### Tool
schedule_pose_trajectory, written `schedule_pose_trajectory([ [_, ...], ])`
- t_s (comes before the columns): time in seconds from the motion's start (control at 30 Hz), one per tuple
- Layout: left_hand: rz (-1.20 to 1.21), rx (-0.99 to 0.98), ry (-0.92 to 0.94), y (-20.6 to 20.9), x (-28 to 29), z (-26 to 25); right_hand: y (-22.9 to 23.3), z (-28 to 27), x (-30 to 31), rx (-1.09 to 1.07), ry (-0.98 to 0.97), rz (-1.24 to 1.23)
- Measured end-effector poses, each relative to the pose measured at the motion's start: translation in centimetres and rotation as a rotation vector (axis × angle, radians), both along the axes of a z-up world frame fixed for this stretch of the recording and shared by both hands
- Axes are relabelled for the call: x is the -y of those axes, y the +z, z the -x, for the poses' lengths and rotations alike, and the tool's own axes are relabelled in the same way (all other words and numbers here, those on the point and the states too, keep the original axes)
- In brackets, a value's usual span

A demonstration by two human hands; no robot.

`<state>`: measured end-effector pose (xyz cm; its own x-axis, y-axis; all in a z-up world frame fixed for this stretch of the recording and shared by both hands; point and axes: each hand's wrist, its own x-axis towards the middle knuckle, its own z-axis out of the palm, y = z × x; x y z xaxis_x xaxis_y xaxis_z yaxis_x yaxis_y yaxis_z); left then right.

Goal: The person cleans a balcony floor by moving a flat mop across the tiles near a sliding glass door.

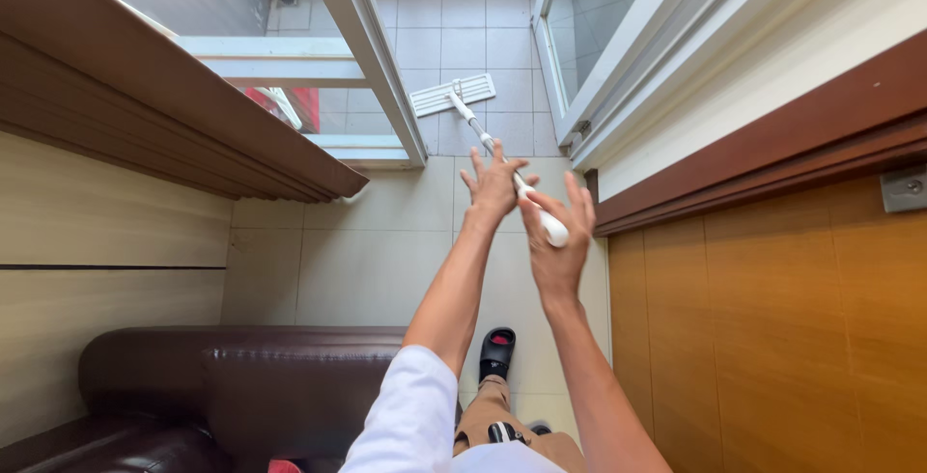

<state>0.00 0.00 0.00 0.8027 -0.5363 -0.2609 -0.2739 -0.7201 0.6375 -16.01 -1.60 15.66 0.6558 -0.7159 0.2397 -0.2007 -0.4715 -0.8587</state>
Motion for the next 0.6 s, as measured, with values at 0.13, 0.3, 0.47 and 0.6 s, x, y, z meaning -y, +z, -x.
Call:
schedule_pose_trajectory([
  [0.13, 0.049, 0.017, -0.047, 5.6, 0.6, 2.1, 4.8, 0.4, 0.3, 0.058, -0.023, -0.079],
  [0.3, 0.128, 0.048, -0.061, 7.7, 1.2, 2.2, 7.1, -0.8, 0.8, 0.162, -0.040, -0.026],
  [0.47, 0.028, 0.109, -0.041, 4.4, 2.0, -1.5, 4.5, -3.7, 1.8, 0.152, -0.007, 0.029],
  [0.6, -0.050, -0.021, 0.021, 2.4, 2.7, -3.6, 1.9, -4.7, 1.9, 0.072, -0.003, 0.043],
])
